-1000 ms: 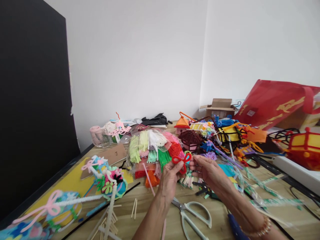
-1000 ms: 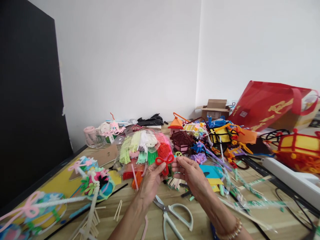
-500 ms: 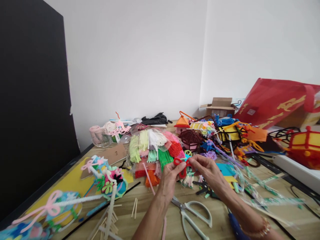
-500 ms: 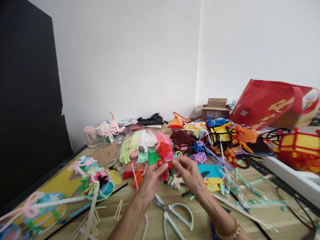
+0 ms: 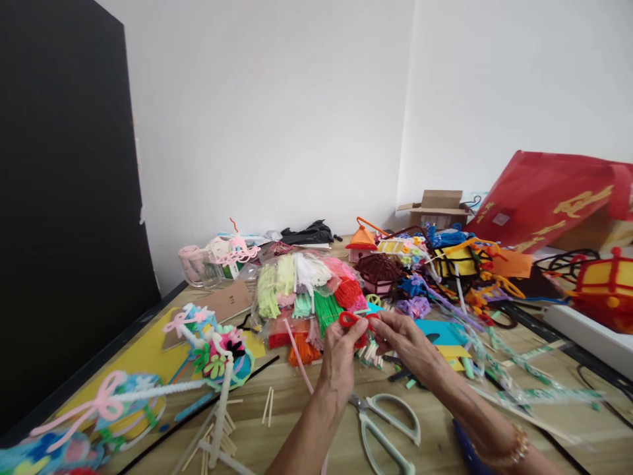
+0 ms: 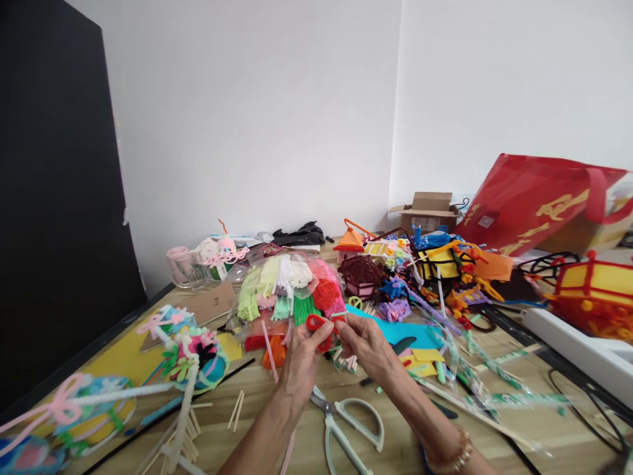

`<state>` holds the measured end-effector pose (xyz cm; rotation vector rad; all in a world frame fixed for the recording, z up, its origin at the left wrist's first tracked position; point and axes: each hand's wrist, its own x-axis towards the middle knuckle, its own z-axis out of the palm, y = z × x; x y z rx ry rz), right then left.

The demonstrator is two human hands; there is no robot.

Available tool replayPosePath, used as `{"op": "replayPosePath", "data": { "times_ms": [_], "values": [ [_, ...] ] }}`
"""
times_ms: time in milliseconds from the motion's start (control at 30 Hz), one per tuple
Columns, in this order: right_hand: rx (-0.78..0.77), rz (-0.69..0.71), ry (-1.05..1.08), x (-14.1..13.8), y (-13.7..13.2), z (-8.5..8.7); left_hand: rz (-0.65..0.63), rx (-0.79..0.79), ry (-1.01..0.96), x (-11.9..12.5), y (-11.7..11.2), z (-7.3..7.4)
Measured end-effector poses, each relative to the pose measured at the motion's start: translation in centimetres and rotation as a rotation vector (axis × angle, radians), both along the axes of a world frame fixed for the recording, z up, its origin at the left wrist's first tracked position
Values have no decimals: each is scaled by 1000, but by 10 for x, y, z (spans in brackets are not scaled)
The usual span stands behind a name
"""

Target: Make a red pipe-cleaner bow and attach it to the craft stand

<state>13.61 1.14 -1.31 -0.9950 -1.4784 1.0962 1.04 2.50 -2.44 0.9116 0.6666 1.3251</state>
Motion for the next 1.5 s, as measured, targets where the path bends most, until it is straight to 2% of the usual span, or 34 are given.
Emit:
{"op": "replayPosePath", "data": {
  "times_ms": [200, 333, 467, 767, 1033, 1100, 1267, 1333, 1500],
  "values": [
    [-83, -4, 56, -4, -4, 5, -66, -120, -151, -1, -4, 6],
    [-48, -110, 68, 0, -6, 8, -27, -99, -101, -4, -2, 7],
    [13, -136, 58, 2, -5, 7, 10, -75, -64, -4, 0, 4],
    [59, -179, 78, 9, -4, 6, -118, -88, -75, -8, 7, -3],
    [17, -186, 127, 8, -2, 6, -28, -111, -36, -7, 8, -4],
    [2, -194, 127, 10, -1, 5, -64, -104, -20, -9, 8, -2],
    [-9, -209, 108, 13, -1, 8, -275, -50, -57, -18, 9, 5],
    [9, -215, 82, 14, -2, 8, -310, -51, -66, -21, 11, 7],
    [124, -265, -103, 23, 0, 8, -158, -157, -138, -30, 22, 3]
  ]
}}
